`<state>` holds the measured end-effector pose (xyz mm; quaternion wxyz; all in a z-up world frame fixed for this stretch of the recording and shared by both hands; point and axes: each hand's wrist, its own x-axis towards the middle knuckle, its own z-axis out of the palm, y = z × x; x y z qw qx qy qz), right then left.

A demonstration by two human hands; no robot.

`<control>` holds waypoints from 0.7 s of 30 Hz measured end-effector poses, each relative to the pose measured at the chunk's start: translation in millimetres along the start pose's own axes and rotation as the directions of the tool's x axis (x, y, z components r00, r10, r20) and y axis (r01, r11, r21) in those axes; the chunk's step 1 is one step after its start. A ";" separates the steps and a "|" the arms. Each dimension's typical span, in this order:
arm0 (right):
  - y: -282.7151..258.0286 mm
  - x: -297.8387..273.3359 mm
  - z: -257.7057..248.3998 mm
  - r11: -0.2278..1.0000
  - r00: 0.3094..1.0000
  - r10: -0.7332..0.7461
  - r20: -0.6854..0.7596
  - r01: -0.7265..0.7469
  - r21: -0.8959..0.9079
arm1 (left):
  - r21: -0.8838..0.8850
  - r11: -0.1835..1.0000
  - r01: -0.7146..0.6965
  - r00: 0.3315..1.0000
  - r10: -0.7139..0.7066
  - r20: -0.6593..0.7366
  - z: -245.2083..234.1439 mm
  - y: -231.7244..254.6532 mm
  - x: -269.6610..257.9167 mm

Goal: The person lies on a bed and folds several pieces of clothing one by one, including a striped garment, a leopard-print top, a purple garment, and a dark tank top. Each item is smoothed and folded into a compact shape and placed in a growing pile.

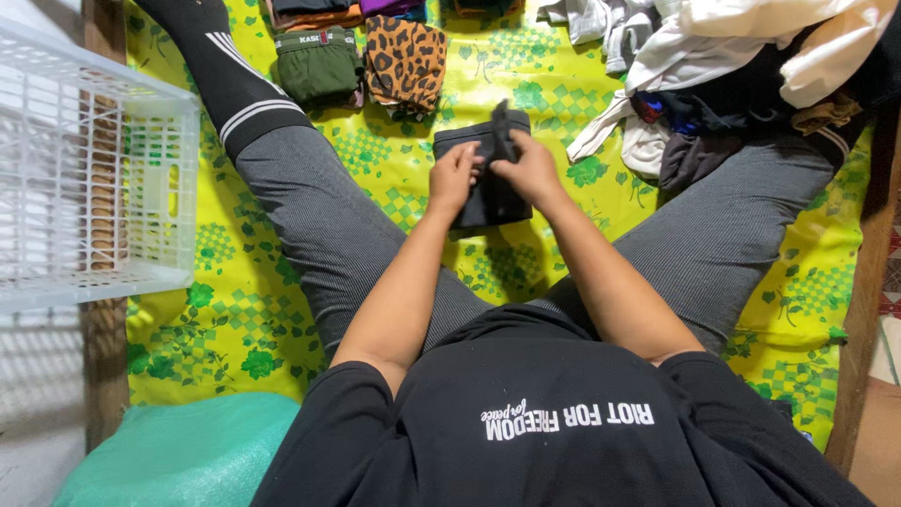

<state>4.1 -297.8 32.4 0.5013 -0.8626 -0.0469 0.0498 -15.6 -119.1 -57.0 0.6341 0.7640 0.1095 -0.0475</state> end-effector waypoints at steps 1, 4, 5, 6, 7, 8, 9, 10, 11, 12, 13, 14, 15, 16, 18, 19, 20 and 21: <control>-2.4 -3.6 12.2 0.997 0.999 -0.033 0.018 0.034 -0.064 | -0.073 0.994 0.081 0.997 -0.082 -0.004 -7.5 -6.1 2.1; -7.0 -16.5 36.2 0.952 0.986 0.053 0.159 -0.002 -0.306 | -0.211 0.954 0.212 0.977 -0.211 0.028 -17.3 -17.6 6.2; -7.1 -19.5 43.0 0.951 0.986 0.051 0.159 0.001 -0.309 | -0.242 0.941 0.238 0.971 -0.234 0.047 -18.2 -18.7 7.2; -5.3 -23.2 47.6 0.950 0.986 0.052 0.159 0.000 -0.312 | -0.234 0.944 0.232 0.973 -0.227 0.048 -16.8 -18.7 5.8; -2.3 -24.1 49.7 0.949 0.986 0.053 0.160 0.000 -0.316 | -0.225 0.948 0.226 0.974 -0.221 0.049 -14.7 -16.7 3.9; 2.1 -20.9 48.0 0.974 0.987 0.061 0.151 -0.026 -0.226 | -0.216 0.952 0.218 0.976 -0.211 0.052 -12.0 -12.0 3.9; 7.8 -15.2 42.2 0.990 0.987 0.070 0.143 -0.051 -0.134 | -0.196 0.963 0.184 0.983 -0.179 0.042 -9.1 -5.3 2.5; 14.9 -8.6 31.7 0.996 0.987 0.081 0.137 -0.076 -0.040 | -0.174 0.973 0.153 0.988 -0.149 0.032 -6.1 2.7 -3.0; 23.7 2.2 13.0 0.996 0.990 0.080 0.117 -0.076 -0.037 | -0.152 0.981 0.121 0.993 -0.119 0.023 -3.4 12.3 -8.6; 33.7 6.5 -8.1 0.996 0.991 0.087 0.099 -0.084 -0.038 | 0.026 0.998 0.059 0.998 -0.059 0.001 0.8 22.0 -17.3; 43.6 9.4 -32.7 0.976 0.972 0.206 0.115 -0.212 0.040 | 0.203 0.979 -0.003 1.000 0.005 -0.009 5.0 32.8 -25.8; 52.1 14.1 -61.8 0.937 0.939 0.314 0.139 -0.330 0.116 | 0.375 0.925 -0.067 0.997 0.076 -0.009 8.6 45.3 -32.1; 59.4 12.5 -88.8 0.940 0.937 0.333 0.109 -0.339 0.035 | 0.477 0.875 -0.080 0.995 0.100 -0.016 14.9 57.9 -40.8; 65.2 11.0 -112.6 0.937 0.935 0.348 0.074 -0.345 -0.046 | 0.572 0.815 -0.095 0.992 0.128 -0.019 23.4 71.0 -47.9; 74.7 2.2 -134.4 0.916 0.919 0.393 0.032 -0.394 0.077 | 0.695 0.713 -0.092 0.994 0.108 0.020 33.3 91.0 -56.7; 78.9 -1.9 -139.6 0.900 0.909 0.416 0.012 -0.413 0.139 | 0.728 0.681 -0.080 0.997 0.057 0.056 38.1 98.0 -58.6; 82.9 -4.0 -139.8 0.894 0.898 0.440 -0.008 -0.437 0.099 | 0.762 0.644 -0.067 0.996 0.003 0.085 41.2 102.6 -58.2; 86.9 -5.8 -136.9 0.886 0.886 0.463 -0.029 -0.461 0.059 | 0.782 0.617 -0.090 0.994 0.011 0.106 42.9 104.9 -56.1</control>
